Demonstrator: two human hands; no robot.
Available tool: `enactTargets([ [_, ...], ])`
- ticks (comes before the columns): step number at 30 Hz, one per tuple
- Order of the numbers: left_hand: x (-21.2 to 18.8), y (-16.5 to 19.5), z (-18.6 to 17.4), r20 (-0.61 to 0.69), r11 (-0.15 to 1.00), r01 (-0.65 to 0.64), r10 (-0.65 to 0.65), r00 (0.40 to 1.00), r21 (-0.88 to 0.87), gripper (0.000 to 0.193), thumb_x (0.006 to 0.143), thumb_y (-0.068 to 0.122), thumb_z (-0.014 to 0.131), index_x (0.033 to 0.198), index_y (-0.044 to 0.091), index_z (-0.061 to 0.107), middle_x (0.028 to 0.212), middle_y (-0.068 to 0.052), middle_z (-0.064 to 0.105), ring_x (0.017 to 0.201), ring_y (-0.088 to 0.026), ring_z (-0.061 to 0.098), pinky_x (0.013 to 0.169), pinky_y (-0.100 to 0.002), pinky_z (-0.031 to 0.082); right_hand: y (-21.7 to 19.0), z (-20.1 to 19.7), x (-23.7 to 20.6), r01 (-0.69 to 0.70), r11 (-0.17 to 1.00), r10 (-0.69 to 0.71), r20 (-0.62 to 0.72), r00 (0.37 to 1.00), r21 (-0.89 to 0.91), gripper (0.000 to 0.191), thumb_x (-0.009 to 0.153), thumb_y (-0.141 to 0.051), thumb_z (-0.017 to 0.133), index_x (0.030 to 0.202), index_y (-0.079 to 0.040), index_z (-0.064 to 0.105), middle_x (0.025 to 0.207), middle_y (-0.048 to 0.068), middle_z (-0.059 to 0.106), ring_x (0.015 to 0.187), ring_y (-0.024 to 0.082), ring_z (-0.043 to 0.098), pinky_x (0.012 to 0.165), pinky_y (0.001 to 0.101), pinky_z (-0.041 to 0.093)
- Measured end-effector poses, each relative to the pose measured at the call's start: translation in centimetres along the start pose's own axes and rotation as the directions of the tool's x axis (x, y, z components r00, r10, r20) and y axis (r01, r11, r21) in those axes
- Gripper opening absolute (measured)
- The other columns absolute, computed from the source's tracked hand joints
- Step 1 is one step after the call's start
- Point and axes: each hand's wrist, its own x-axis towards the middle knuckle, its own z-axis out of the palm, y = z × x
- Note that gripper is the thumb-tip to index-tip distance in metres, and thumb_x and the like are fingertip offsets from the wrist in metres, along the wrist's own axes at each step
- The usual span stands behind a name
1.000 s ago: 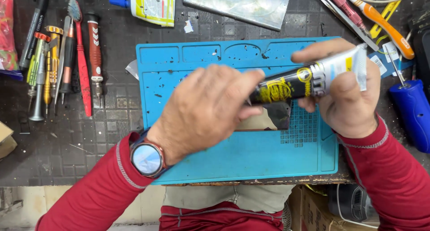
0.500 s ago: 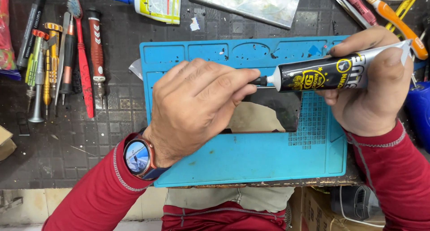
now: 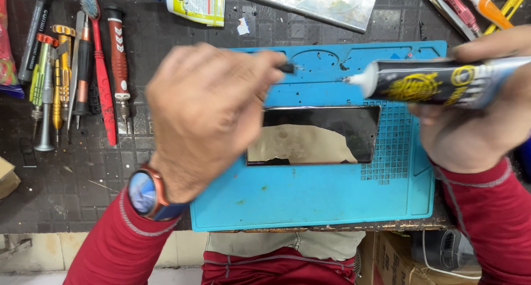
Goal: The person pries the cracked screen off a smartphone using a metal pry tool, then peels the old screen away from the frame. They apply adhesive from a tube around the frame and press a replacement screen onto the phone, pressing along the edges to seat it.
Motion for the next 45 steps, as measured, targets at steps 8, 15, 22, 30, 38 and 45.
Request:
enactTargets([
  [8, 0.6, -2.6, -1.4, 0.008, 0.987, 0.058, -0.060, 0.998, 0.150, 0.009, 0.100, 0.010, 0.078, 0.109, 0.008, 0.078, 0.099, -0.003, 0.072, 0.100, -0.025, 0.060, 0.089, -0.041, 0.041, -0.5, -2.6, 1.1, -0.006, 0.987, 0.013, 0.043, 0.999, -0.163, 0.059, 0.114, -0.063, 0.050, 0.121, -0.004, 0.048, 0.084, 0.011, 0.051, 0.057, 0.019, 0.052, 0.055, 0.0295, 0.041],
  [15, 0.7, -2.5, -0.8, 0.139, 0.992, 0.061, -0.076, 0.987, 0.113, 0.034, 0.095, 0.023, 0.083, 0.125, 0.009, 0.074, 0.117, -0.006, 0.066, 0.111, -0.030, 0.054, 0.094, -0.045, 0.040, -0.7, -2.7, 1.7, 0.009, 0.973, 0.007, 0.067, 0.998, -0.229, 0.061, 0.114, -0.063, 0.049, 0.124, -0.003, 0.048, 0.087, 0.012, 0.052, 0.059, 0.020, 0.053, 0.055, 0.0294, 0.042],
  [22, 0.4, 0.5, 1.3, 0.341, 0.981, -0.133, 0.175, 0.924, -0.144, 0.094, 0.079, 0.056, 0.080, 0.145, -0.001, 0.045, 0.133, -0.015, 0.053, 0.123, -0.034, 0.049, 0.101, -0.052, 0.036, -0.5, -2.8, 2.2, 0.024, 0.962, -0.002, 0.080, 0.997, -0.271, 0.062, 0.114, -0.064, 0.047, 0.127, -0.003, 0.047, 0.089, 0.012, 0.054, 0.061, 0.020, 0.054, 0.056, 0.0293, 0.043],
  [30, 0.0, 1.7, 0.9, 0.479, 0.972, -0.077, 0.178, 0.859, -0.223, 0.086, 0.075, 0.036, 0.087, 0.145, 0.001, 0.052, 0.115, -0.009, 0.062, 0.104, -0.028, 0.056, 0.088, -0.044, 0.043, -0.6, -3.2, 2.2, 0.040, 0.955, -0.019, 0.074, 0.997, -0.294, 0.064, 0.114, -0.064, 0.046, 0.131, -0.003, 0.046, 0.092, 0.012, 0.055, 0.063, 0.020, 0.055, 0.057, 0.0292, 0.044],
  [38, 1.0, 0.7, -1.6, 0.282, 0.898, 0.219, -0.112, 0.953, -0.381, 0.028, 0.090, 0.016, 0.083, 0.108, 0.005, 0.065, 0.094, -0.008, 0.066, 0.082, -0.019, 0.066, 0.072, -0.029, 0.053, -0.6, -4.2, 2.2, 0.045, 0.951, -0.025, 0.069, 0.997, -0.305, 0.066, 0.115, -0.065, 0.044, 0.135, -0.002, 0.046, 0.095, 0.013, 0.057, 0.066, 0.020, 0.055, 0.057, 0.0291, 0.045],
  [45, 0.7, 1.1, -1.5, 0.324, 0.387, 0.500, -0.436, 0.839, -0.775, 0.030, 0.104, 0.011, 0.063, 0.129, 0.003, 0.050, 0.116, 0.004, 0.061, 0.104, -0.006, 0.054, 0.095, -0.021, 0.046, -0.7, -4.7, 2.2, 0.048, 0.947, -0.031, 0.058, 0.998, -0.318, 0.068, 0.115, -0.065, 0.043, 0.138, -0.002, 0.045, 0.097, 0.013, 0.058, 0.068, 0.020, 0.056, 0.058, 0.0290, 0.046],
])
